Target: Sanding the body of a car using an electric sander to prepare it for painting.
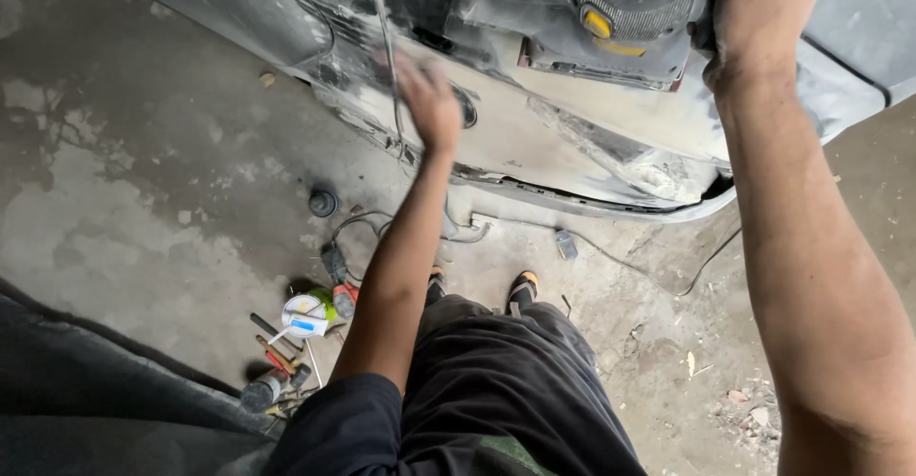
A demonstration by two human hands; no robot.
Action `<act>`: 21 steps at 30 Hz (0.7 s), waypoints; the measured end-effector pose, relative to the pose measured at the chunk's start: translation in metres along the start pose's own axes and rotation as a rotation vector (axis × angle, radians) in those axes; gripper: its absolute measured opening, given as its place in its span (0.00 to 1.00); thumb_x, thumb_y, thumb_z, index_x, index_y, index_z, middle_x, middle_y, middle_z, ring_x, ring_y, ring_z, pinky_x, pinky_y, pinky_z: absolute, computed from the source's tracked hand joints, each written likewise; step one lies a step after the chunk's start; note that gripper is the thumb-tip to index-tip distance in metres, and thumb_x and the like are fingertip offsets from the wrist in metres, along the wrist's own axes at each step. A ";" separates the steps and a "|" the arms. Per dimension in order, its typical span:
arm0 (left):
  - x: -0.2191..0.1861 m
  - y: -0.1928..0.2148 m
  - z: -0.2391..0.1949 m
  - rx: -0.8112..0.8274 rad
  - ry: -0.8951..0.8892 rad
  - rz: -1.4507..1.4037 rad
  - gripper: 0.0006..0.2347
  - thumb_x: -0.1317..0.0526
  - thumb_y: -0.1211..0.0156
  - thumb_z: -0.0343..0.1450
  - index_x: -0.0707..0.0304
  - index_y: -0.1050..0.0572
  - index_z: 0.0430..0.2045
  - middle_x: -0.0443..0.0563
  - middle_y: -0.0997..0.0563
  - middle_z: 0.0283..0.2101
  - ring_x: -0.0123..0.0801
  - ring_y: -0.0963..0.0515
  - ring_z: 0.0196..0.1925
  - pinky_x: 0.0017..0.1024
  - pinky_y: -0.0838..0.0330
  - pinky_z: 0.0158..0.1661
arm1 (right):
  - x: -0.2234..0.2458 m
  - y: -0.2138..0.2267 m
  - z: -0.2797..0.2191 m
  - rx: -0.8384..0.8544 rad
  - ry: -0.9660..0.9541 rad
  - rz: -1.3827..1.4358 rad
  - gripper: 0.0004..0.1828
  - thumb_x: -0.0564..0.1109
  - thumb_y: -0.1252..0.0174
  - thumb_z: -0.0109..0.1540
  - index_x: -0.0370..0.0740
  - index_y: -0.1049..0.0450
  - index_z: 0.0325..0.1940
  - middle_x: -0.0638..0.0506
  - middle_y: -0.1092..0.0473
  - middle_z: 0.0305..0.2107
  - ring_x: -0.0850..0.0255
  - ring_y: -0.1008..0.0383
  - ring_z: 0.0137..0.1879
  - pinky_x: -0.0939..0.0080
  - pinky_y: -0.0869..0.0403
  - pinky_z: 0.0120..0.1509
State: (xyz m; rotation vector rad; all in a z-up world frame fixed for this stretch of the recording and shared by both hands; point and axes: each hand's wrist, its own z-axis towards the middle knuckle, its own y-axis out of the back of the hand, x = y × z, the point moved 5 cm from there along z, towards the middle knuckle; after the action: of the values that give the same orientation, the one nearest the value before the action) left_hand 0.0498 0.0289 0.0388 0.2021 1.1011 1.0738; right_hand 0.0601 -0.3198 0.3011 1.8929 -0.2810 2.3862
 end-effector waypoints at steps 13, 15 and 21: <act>-0.073 -0.031 -0.029 -0.309 0.304 -0.386 0.32 0.44 0.72 0.82 0.70 0.60 0.76 0.68 0.63 0.81 0.55 0.64 0.83 0.46 0.67 0.79 | 0.000 0.007 -0.001 0.010 -0.216 -0.032 0.17 0.48 0.42 0.69 0.44 0.40 0.31 0.58 0.45 0.21 0.65 0.46 0.23 0.59 0.45 0.28; -0.094 -0.036 -0.041 -0.319 0.274 -0.405 0.32 0.44 0.75 0.82 0.69 0.63 0.77 0.67 0.66 0.81 0.55 0.67 0.84 0.47 0.71 0.79 | 0.003 0.011 -0.001 0.024 -0.196 -0.034 0.16 0.48 0.42 0.69 0.44 0.39 0.32 0.58 0.45 0.22 0.65 0.45 0.25 0.59 0.44 0.29; -0.122 -0.023 -0.053 -0.306 0.226 -0.314 0.34 0.40 0.73 0.82 0.67 0.64 0.76 0.64 0.66 0.81 0.51 0.66 0.84 0.46 0.68 0.80 | 0.008 0.004 0.001 0.114 -0.072 -0.021 0.14 0.48 0.40 0.70 0.42 0.38 0.40 0.56 0.40 0.30 0.65 0.39 0.33 0.59 0.38 0.36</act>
State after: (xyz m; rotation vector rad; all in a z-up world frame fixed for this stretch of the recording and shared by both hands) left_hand 0.0175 -0.0971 0.0745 -0.3328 1.1083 0.9799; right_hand 0.0584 -0.3240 0.3085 2.0223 -0.1310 2.3715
